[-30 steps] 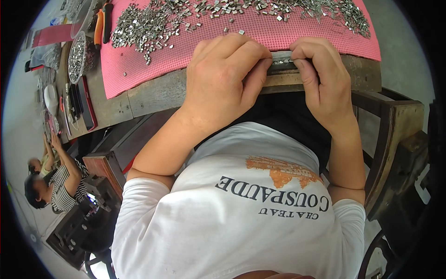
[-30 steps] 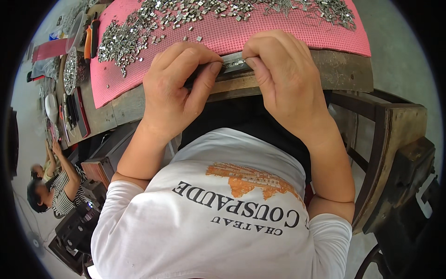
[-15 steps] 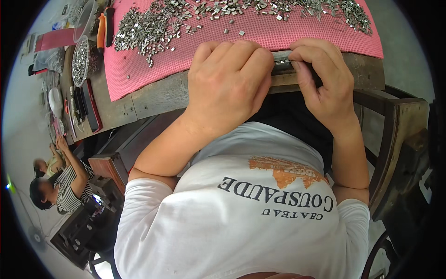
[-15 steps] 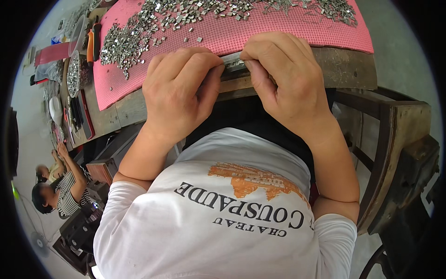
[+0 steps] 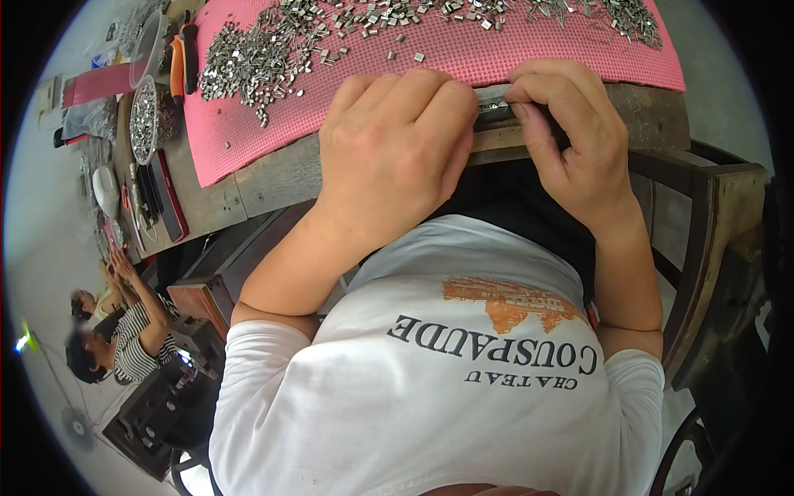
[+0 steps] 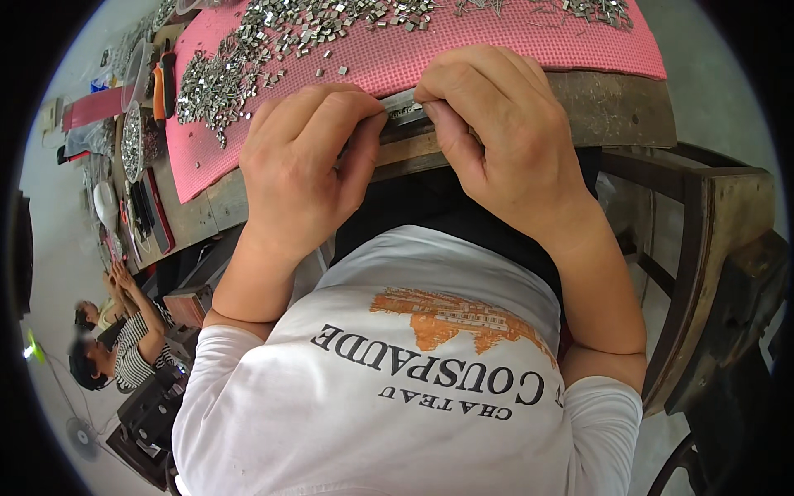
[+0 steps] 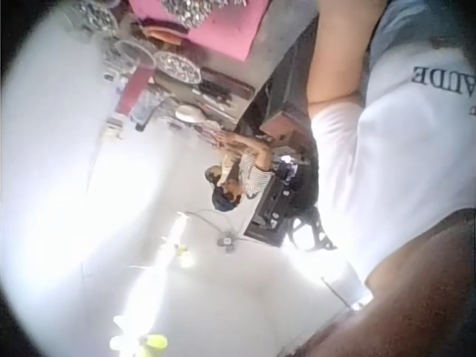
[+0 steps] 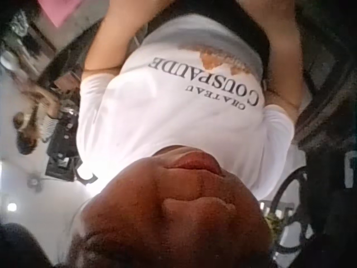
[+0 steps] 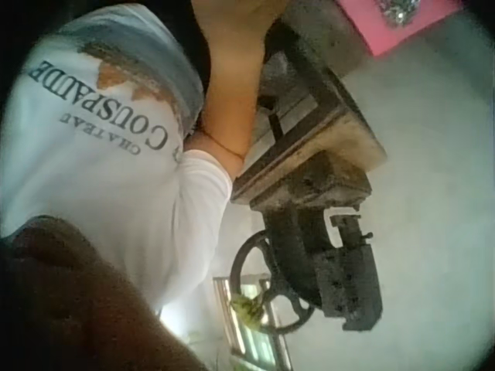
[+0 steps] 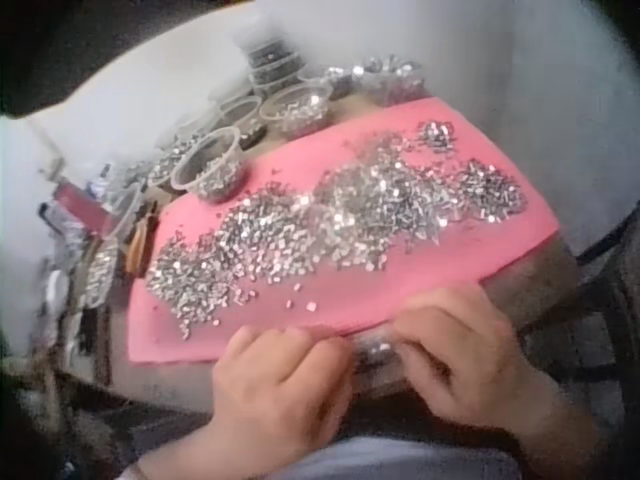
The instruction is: The person places small metal components into a holder by hand, inserts the holder into a press machine, and presses it down with the machine lever. The person then removes the holder and places more components into it.
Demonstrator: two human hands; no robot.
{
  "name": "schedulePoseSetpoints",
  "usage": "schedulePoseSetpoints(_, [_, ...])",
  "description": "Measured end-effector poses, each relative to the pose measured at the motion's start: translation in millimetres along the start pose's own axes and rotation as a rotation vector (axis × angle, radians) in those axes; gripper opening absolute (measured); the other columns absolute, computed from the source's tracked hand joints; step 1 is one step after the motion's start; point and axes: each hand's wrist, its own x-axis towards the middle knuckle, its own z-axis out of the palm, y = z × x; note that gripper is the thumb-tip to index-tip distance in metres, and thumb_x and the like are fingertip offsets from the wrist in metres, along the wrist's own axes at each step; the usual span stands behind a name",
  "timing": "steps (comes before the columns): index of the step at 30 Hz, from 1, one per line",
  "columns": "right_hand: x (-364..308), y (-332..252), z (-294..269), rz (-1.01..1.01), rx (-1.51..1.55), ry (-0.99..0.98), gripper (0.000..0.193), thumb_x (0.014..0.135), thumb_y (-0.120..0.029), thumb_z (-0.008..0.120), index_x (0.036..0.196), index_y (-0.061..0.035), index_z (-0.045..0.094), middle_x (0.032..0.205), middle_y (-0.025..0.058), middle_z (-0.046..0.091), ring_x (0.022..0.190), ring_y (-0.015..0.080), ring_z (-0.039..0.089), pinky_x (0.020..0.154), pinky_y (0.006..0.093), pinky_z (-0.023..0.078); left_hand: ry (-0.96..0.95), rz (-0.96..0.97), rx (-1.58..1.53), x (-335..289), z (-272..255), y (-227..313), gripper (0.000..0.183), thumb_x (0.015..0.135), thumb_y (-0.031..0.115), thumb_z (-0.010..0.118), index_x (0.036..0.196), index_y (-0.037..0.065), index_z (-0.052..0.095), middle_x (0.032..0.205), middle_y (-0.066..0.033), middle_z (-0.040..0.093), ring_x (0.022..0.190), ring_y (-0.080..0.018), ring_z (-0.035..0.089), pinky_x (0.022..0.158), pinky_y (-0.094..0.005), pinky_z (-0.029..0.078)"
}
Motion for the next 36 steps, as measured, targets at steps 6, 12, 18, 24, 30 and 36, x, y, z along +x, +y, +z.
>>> schedulePoseSetpoints(6, [-2, -3, 0, 0.012, 0.003, -0.005, 0.019, 0.081, 0.003, 0.073, 0.096, -0.0061, 0.067, 0.096, 0.0061, 0.067, 0.089, 0.0284, 0.065, 0.080, 0.0390, 0.050, 0.012, 0.026, 0.025, -2, 1, -1, 0.015, 0.079, 0.006, 0.079, 0.092, 0.011, 0.071, 0.089, -0.0019, 0.071, 0.078, -0.0219, 0.067, 0.069, -0.0340, 0.047])
schedulePoseSetpoints(12, [2, 3, -3, 0.001, -0.002, -0.021, 0.019, 0.081, 0.001, 0.073, 0.099, -0.0066, 0.068, 0.097, 0.0058, 0.067, 0.089, 0.0281, 0.065, 0.080, 0.0392, 0.049, -0.129, -0.382, -0.394, 9, 2, -3, 0.019, 0.083, -0.003, 0.077, 0.100, 0.000, 0.071, 0.091, -0.0062, 0.073, 0.085, -0.0124, 0.071, 0.080, -0.0262, 0.057])
schedulePoseSetpoints(18, [13, -7, -11, -0.015, -0.097, -0.094, 0.021, 0.079, -0.001, 0.074, 0.098, -0.0065, 0.068, 0.103, 0.0093, 0.066, 0.096, 0.0323, 0.064, 0.087, 0.0437, 0.046, -0.004, -0.340, -0.501, 2, 14, -6, 0.029, 0.079, 0.001, 0.080, 0.107, 0.003, 0.073, 0.098, -0.0098, 0.073, 0.091, -0.0215, 0.071, 0.081, -0.0331, 0.056])
schedulePoseSetpoints(24, [12, -12, -14, 0.007, -0.160, -0.181, 0.020, 0.080, 0.002, 0.070, 0.098, -0.0031, 0.063, 0.105, 0.0117, 0.067, 0.099, 0.0324, 0.065, 0.091, 0.0433, 0.045, 0.097, -0.364, -0.605, -6, 24, 2, 0.045, 0.076, 0.005, 0.082, 0.120, 0.008, 0.071, 0.097, -0.0106, 0.073, 0.089, -0.0278, 0.070, 0.077, -0.0382, 0.056])
schedulePoseSetpoints(30, [15, -28, -22, 0.447, 0.519, 0.114, 0.007, 0.103, 0.000, 0.053, 0.109, -0.0028, 0.056, 0.102, 0.0097, 0.068, 0.092, 0.0183, 0.066, 0.088, 0.0320, 0.052, 0.161, -0.288, -0.792, -29, 15, -9, 0.079, 0.071, 0.013, 0.092, 0.143, 0.008, 0.059, 0.114, -0.0125, 0.072, 0.101, -0.0287, 0.070, 0.090, -0.0396, 0.056])
schedulePoseSetpoints(36, [79, -33, -17, 0.759, 0.862, -0.144, 0.015, 0.102, -0.006, 0.062, 0.116, -0.0008, 0.061, 0.097, 0.0049, 0.066, 0.087, 0.0122, 0.062, 0.082, 0.0278, 0.051, 0.275, -0.277, -0.539, -74, -5, -24, 0.071, 0.072, 0.019, 0.087, 0.138, 0.008, 0.062, 0.117, -0.0116, 0.068, 0.102, -0.0324, 0.064, 0.090, -0.0436, 0.050])
